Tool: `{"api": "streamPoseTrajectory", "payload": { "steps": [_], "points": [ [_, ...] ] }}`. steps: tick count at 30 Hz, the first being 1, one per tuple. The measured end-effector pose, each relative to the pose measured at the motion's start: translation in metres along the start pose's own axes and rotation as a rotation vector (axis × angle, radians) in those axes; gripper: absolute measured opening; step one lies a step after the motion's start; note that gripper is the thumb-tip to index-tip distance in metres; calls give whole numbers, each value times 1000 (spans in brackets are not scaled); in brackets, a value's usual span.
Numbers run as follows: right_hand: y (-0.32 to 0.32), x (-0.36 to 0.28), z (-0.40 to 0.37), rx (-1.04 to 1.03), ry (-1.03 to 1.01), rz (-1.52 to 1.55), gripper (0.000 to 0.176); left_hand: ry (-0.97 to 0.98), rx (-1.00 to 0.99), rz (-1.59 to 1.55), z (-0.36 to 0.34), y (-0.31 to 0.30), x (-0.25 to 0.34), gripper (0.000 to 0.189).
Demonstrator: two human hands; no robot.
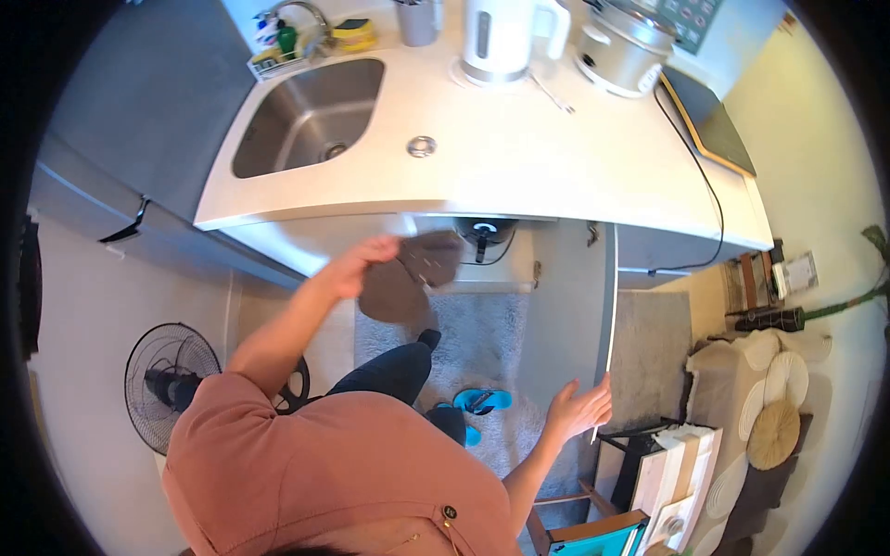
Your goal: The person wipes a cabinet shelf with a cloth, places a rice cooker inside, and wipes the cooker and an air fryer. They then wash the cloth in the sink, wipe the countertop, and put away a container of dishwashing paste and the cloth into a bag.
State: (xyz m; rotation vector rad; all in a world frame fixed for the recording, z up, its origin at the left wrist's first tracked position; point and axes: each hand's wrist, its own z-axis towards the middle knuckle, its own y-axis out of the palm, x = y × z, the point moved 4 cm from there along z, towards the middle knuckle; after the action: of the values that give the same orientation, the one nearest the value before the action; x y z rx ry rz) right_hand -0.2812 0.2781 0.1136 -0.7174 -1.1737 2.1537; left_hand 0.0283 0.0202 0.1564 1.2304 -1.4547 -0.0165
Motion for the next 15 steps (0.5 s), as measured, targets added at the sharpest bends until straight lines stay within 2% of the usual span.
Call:
{"api": "streamPoseTrajectory", "payload": {
  "steps": [2, 4, 5, 8, 9, 11, 12, 13, 14, 15],
  "points": [
    [-2, 2, 4, -85, 68, -3, 51, 159, 335, 169, -50, -23, 68, 39],
    [3, 7, 14, -162, 183, -35, 50, 320, 400, 287, -82, -50, 135, 35],
    [7, 8, 22, -138, 152, -100, 51, 421, 515, 412, -92, -70, 166, 32],
    [6, -23, 66, -89, 70, 84, 44, 636, 762, 778, -105, -123, 227, 29],
    [16, -40, 83, -146, 6, 304, 39, 713, 788, 899, -90, -136, 250, 30],
    [10, -80, 119, -234, -67, 603, 30, 719, 807, 1157, -68, -167, 276, 36],
    [1, -113, 136, -283, -85, 706, 25, 685, 875, 1594, -54, -188, 283, 45],
    [-5, -134, 154, -249, -214, 690, 23, 287, 1161, 1753, -51, -143, 284, 57],
    [-9, -152, 172, -223, -350, 673, 21, 282, 1181, 1887, -37, -156, 287, 64],
    [-11, -161, 187, -266, -323, 659, 21, 331, 1167, 1865, -23, -142, 290, 61]
  ]
}}
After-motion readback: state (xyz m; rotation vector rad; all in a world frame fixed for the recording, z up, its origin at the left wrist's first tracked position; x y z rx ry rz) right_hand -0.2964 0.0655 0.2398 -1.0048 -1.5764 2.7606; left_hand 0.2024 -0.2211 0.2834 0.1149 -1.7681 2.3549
